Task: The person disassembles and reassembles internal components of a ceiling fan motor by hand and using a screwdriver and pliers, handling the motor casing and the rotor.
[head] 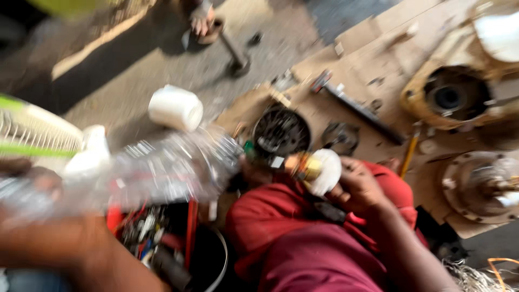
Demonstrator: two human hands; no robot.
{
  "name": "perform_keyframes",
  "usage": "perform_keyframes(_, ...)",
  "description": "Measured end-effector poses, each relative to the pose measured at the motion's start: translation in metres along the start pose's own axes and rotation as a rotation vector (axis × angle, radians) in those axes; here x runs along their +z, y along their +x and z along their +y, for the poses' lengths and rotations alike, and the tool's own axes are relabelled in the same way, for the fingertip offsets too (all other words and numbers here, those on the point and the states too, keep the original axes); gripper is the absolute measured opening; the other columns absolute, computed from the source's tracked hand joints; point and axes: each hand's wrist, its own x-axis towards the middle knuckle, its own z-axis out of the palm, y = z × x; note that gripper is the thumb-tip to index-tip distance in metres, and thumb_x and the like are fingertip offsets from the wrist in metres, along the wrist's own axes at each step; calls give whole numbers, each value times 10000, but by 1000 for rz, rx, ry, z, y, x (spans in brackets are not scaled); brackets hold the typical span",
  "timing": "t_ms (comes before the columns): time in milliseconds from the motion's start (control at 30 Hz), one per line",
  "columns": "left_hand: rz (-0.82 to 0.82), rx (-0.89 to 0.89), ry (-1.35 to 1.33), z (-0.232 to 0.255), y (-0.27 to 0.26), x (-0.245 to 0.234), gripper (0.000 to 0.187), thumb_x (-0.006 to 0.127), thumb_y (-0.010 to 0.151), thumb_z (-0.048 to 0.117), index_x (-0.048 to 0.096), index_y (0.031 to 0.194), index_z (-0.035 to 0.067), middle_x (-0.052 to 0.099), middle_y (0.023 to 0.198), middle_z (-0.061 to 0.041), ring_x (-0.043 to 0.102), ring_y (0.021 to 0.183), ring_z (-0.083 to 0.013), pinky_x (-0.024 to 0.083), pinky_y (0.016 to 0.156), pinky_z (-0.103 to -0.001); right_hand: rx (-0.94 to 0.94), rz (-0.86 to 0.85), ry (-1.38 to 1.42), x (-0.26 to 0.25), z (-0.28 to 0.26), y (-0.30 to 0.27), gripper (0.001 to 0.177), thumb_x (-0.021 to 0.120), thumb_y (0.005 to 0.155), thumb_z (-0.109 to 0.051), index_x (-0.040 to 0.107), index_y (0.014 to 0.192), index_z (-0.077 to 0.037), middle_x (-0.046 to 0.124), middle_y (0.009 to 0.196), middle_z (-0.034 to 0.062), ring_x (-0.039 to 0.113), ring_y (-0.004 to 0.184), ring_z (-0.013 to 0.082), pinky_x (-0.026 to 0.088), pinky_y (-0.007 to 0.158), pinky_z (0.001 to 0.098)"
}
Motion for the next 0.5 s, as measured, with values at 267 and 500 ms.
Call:
perform_keyframes(267, -882, -556, 938, -261, -122, 83, 314, 785, 812, 285, 830, 1022, 56, 801, 1008, -154, 779, 974, -291, 608, 907, -415, -146, -69, 62, -32, -4, 9, 170, 610, 1038, -128, 617, 1118, 22, 672, 839, 90, 605, 594, 73, 455, 472, 159)
perform_keyframes(500, -1101, -577, 677, -210, -128, 137, 1060, 1000, 613, 280, 440, 1461, -22, 511, 1490, -210, 521, 1398, -303, 399, 1194, -387, -107, -47, 71, -32, -3, 9, 171, 622, 1033, -117, 620, 1114, 34, 667, 843, 86, 614, 605, 75, 461, 469, 159)
